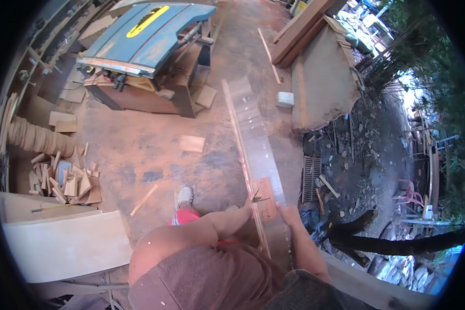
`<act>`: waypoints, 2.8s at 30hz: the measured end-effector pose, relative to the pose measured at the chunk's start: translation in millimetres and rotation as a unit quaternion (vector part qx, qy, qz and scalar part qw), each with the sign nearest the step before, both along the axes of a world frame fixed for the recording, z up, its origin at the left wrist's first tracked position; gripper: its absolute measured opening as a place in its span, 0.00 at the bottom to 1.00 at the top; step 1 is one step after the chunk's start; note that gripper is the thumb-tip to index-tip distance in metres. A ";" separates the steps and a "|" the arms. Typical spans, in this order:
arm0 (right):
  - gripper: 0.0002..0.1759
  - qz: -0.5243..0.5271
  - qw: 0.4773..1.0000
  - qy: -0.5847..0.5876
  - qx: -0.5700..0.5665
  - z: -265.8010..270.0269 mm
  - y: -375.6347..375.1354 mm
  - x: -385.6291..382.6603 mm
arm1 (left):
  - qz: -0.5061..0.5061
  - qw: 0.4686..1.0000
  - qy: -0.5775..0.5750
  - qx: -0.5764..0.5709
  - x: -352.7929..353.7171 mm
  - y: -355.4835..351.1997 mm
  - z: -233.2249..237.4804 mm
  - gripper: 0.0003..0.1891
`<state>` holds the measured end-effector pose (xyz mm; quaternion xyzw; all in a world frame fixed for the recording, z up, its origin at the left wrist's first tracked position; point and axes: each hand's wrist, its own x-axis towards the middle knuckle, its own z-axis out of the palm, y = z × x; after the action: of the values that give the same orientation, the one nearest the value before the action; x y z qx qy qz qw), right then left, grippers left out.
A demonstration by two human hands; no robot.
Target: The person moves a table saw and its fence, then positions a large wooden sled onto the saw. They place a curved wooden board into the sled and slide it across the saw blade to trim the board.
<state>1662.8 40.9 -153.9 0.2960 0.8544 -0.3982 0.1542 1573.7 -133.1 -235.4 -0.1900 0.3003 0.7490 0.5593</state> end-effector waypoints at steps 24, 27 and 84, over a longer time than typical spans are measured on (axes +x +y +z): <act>0.34 -0.043 0.994 -0.096 0.033 108.0 -46.4 -239.4 | 0.031 0.953 -0.152 0.261 -160.9 20.9 -31.6 0.30; 0.32 -0.065 0.995 -0.062 0.048 128.7 -51.4 -264.2 | 0.061 0.916 -0.149 0.369 -188.6 29.0 -19.9 0.28; 0.38 0.347 0.861 0.126 0.348 371.8 -782.3 -475.3 | 0.235 0.867 0.016 0.439 -395.7 -684.9 163.7 0.41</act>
<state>1187.4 -741.4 217.9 -0.0386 0.9970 -0.0295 0.0601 1178.0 -817.9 -71.7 0.0222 -0.1046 0.9158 0.3871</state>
